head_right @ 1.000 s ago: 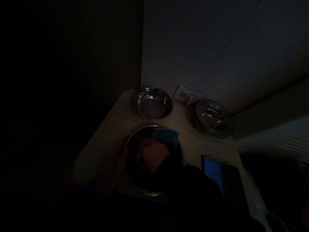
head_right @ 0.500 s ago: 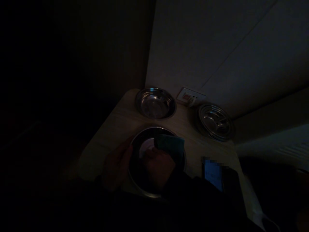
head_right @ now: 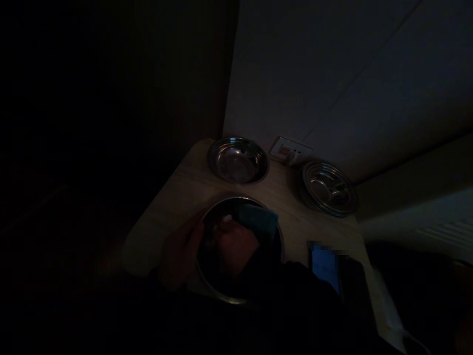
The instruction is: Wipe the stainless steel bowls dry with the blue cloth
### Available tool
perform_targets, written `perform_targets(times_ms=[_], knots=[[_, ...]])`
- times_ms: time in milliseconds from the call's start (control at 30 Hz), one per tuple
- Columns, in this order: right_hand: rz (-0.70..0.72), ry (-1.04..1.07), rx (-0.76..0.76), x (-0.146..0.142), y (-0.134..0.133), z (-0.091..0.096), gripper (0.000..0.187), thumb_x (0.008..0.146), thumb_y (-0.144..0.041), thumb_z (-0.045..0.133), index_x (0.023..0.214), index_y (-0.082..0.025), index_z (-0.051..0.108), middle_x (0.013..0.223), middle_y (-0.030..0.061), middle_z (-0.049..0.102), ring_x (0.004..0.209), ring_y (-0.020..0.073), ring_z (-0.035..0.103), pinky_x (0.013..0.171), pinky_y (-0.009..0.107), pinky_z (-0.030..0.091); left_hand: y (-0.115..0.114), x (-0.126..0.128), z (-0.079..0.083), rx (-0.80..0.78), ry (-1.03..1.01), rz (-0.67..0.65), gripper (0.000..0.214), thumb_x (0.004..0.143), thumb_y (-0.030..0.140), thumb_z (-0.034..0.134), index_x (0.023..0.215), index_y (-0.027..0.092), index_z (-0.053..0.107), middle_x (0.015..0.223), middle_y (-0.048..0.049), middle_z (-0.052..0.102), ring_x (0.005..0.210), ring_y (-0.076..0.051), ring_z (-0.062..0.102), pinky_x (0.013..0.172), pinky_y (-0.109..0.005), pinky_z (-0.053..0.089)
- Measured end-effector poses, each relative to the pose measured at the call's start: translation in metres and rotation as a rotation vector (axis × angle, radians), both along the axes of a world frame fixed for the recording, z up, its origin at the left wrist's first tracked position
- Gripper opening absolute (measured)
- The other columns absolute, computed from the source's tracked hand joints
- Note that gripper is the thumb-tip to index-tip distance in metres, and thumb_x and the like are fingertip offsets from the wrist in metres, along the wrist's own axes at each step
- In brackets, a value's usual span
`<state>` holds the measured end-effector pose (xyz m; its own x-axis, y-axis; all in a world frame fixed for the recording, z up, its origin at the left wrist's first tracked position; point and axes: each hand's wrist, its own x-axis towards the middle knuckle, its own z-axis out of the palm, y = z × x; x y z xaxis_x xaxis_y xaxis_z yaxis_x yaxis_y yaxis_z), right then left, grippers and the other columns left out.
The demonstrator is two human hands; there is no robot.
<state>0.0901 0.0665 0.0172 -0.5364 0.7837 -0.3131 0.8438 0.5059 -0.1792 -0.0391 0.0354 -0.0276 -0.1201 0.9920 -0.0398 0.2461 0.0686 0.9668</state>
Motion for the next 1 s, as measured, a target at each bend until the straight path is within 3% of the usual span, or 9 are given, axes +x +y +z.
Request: perform_targets(times_ms=[400,567,1000], knots=[[-0.07,-0.005,0.015,-0.0054,0.0031,0.0033,0.021,0.086,-0.019,0.044,0.087,-0.013,0.064,0.092,0.0098,0.062,0.088,0.0181,0.056,0.074,0.026,0.04,-0.0021,0.0003,-0.0012,0.027,-0.004,-0.002,0.037,0.087,0.03,0.04,0.118,0.02,0.057,0.117,-0.0022,0.063,0.108,-0.016,0.058,0.091,-0.026,0.047],[-0.01,0.037,-0.018,-0.0044,0.0019,0.0013,0.019,0.085,-0.018,0.045,0.088,-0.013,0.064,0.091,0.009,0.063,0.086,0.0177,0.057,0.073,0.026,0.041,-0.0016,0.001,-0.0024,0.011,-0.009,-0.001,0.037,0.087,0.031,0.039,0.117,0.019,0.058,0.117,-0.0032,0.063,0.107,-0.017,0.058,0.091,-0.028,0.047],[-0.058,0.047,0.034,-0.003,0.0007,-0.0015,0.021,0.084,-0.018,0.044,0.088,-0.012,0.063,0.093,0.0109,0.064,0.087,0.0194,0.057,0.071,0.027,0.041,-0.0018,0.0007,-0.0017,-0.009,0.003,0.025,0.039,0.086,0.031,0.04,0.117,0.015,0.058,0.118,-0.0052,0.062,0.109,-0.018,0.057,0.092,-0.028,0.046]])
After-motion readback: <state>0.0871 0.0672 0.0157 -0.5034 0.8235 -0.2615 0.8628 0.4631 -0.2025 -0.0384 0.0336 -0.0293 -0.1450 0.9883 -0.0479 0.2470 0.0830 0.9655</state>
